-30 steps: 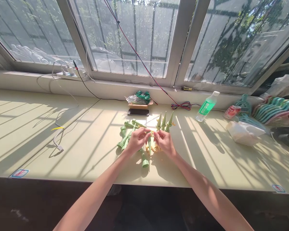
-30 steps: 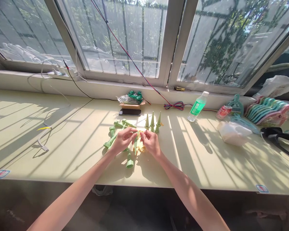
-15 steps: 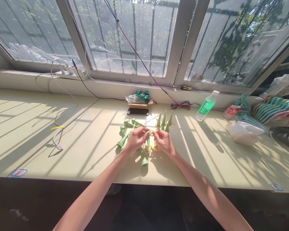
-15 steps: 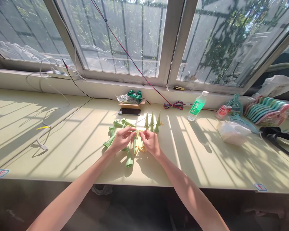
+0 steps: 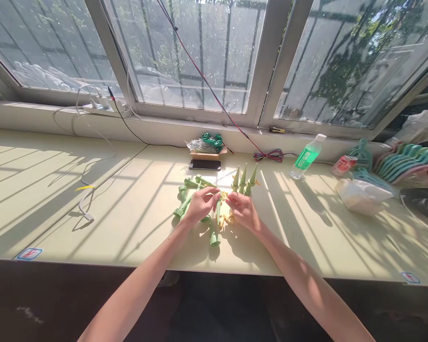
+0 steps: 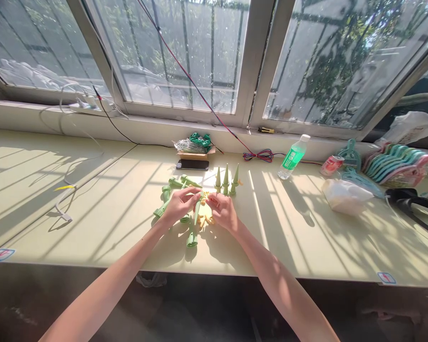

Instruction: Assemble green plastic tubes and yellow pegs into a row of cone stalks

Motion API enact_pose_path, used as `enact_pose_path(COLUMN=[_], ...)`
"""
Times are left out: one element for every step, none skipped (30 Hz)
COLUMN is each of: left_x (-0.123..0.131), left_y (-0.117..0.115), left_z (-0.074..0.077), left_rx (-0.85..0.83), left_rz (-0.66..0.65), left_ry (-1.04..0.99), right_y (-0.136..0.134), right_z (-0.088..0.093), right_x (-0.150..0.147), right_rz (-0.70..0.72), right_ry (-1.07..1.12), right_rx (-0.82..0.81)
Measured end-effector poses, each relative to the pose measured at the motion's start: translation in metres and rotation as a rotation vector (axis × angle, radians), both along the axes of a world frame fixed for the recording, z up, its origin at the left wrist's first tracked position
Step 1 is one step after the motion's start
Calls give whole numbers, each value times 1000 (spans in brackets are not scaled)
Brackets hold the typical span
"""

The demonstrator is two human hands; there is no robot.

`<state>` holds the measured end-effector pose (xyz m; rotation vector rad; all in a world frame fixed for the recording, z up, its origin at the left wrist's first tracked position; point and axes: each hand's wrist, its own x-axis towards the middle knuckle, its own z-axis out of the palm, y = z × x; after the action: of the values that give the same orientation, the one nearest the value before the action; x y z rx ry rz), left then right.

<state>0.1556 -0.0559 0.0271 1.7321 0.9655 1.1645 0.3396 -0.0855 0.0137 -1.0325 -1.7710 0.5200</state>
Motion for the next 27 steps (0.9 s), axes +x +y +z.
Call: enact_pose_path(left_x=[0,0,0,0,0,1,1,1,1,2,2,2,2,2,2,2,2,2,2,2,2,2,2,2,2,2,2], left_y=[0,-1,-1,-1,-2,-2,-3,-3,-4,-4,-4,-5,-5,-6,-6,-6,-5,-5,-4,-3,-3,-2,-1,-1,0,0,0], left_z=[0,0,0,1,1,2,2,3,3,3,3,4,4,4,4,4,3,3,3,2,1,1,1,0,1,1,1], left_rx=[8,19,34,53,75,99,124,147,167,185,204,220,235,247,255,257,253,246,234,218,199,175,147,116,85,57,34], left_rz=[1,1,-1,-5,-10,-17,-25,-35,-44,-52,-56,-57,-56,-54,-51,-50,-50,-50,-49,-46,-38,-28,-13,3,19,32,41], left_ry=[3,7,12,18,23,27,27,25,23,24,28,36,47,58,66,71,71,64,53,41,32,28,27,25,19,8,-7], right_y=[0,-1,-1,-2,-3,-3,-4,-4,-4,-4,-4,-4,-3,-3,-2,-2,-1,-1,-1,-1,-1,-1,-1,-1,-2,-2,-2], right_z=[0,0,1,1,2,2,3,3,3,4,4,3,3,3,2,1,1,0,-1,-1,-1,-1,-1,-1,-1,0,0], right_x=[0,0,-1,-1,-2,-2,-3,-3,-4,-4,-4,-5,-5,-5,-5,-5,-5,-5,-5,-5,-6,-6,-6,-6,-5,-5,-5], right_rz=[3,4,3,0,-5,-12,-18,-21,-24,-24,-22,-20,-17,-15,-13,-11,-9,-7,-7,-10,-16,-23,-31,-36,-35,-30,-24], right_ry=[2,2,0,-3,-6,-7,-6,-2,5,12,17,19,21,21,21,23,28,33,38,40,37,31,27,26,28,33,41], right_rx=[-8,-17,-28,-39,-51,-64,-79,-93,-107,-120,-134,-145,-153,-160,-164,-168,-171,-173,-174,-171,-164,-153,-142,-130,-119,-106,-91])
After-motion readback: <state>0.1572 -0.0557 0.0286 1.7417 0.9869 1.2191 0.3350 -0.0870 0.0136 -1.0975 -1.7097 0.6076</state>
